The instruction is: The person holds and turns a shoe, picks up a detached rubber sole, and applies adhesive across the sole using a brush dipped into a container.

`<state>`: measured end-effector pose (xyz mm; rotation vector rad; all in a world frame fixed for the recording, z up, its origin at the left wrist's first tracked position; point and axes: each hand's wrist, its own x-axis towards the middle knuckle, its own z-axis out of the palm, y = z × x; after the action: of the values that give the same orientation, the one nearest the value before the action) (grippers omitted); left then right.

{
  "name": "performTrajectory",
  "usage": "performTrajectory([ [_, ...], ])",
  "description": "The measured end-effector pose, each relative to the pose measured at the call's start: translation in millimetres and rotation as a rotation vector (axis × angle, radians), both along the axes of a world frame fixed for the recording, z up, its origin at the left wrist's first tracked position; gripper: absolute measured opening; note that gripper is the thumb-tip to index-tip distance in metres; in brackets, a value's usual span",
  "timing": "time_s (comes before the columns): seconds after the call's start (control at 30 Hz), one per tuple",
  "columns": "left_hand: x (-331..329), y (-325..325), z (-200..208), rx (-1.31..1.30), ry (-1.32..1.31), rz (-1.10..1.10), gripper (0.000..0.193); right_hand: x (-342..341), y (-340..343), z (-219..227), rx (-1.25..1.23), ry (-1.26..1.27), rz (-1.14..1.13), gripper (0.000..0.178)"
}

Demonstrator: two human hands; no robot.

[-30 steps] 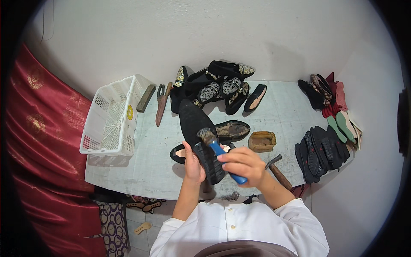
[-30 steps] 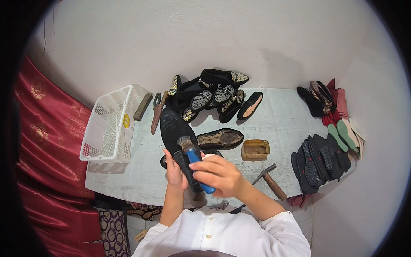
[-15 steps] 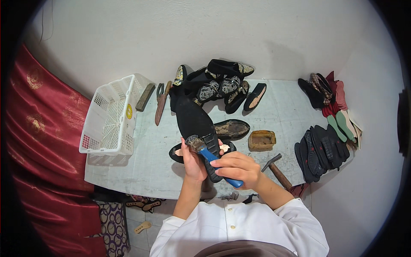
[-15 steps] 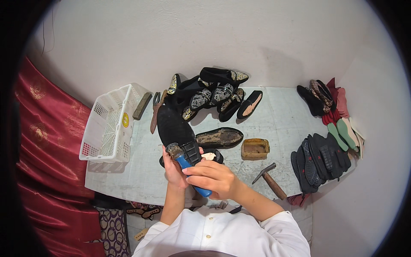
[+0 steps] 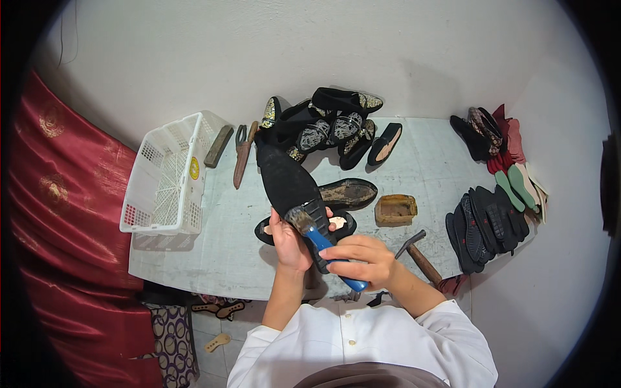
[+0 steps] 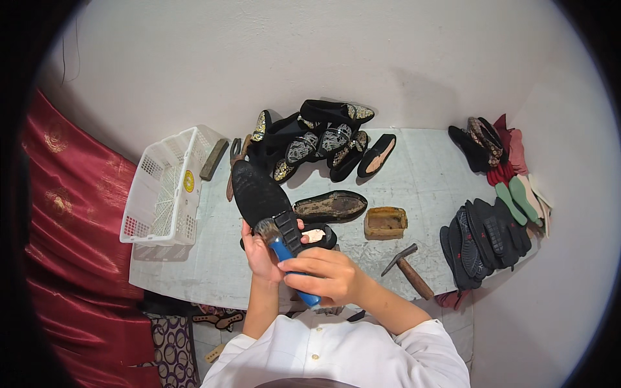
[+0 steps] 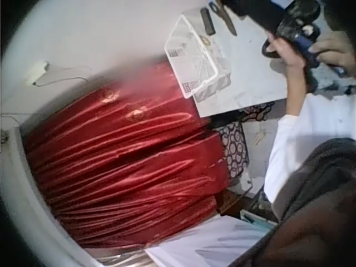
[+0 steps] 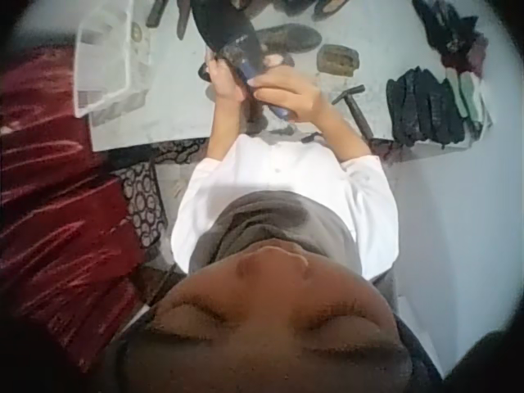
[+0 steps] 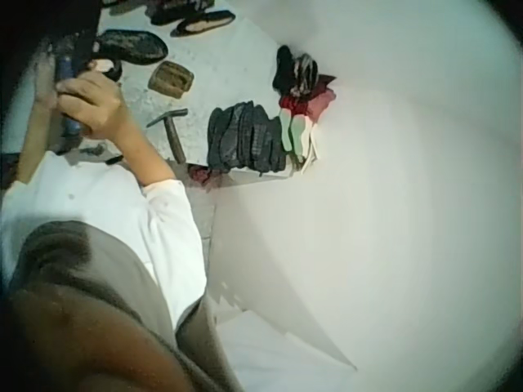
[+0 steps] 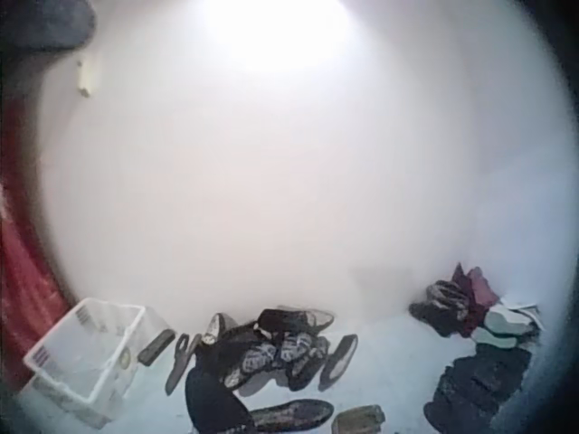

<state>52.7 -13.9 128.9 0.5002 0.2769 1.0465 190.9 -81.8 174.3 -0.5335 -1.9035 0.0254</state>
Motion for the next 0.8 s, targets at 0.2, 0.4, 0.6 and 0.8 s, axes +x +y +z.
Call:
performTrajectory([
  [0.2, -0.3, 3.6, -1.9, -0.03, -0.112, 0.077, 0.068, 13.4, -10.0, -1.1, -0.168, -0.065, 0.11, 0.036],
  [0.4, 2.8, -0.5, 0.1, 0.041, -0.009, -0.017, 0.073, 9.1, -2.5, 5.3, -0.042, 0.017, 0.034, 0.034],
  [0.6, 5.1, 5.8, 1.2, -0.023, -0.1, 0.039, 0.073, 17.5, -13.2, 2.2, -0.196, -0.063, 0.12, 0.032],
  [0.8, 8.7, 6.1, 1.8, -0.037, -0.145, 0.008, 0.072, 19.0, -2.3, 5.9, -0.073, 0.046, 0.069, 0.032],
])
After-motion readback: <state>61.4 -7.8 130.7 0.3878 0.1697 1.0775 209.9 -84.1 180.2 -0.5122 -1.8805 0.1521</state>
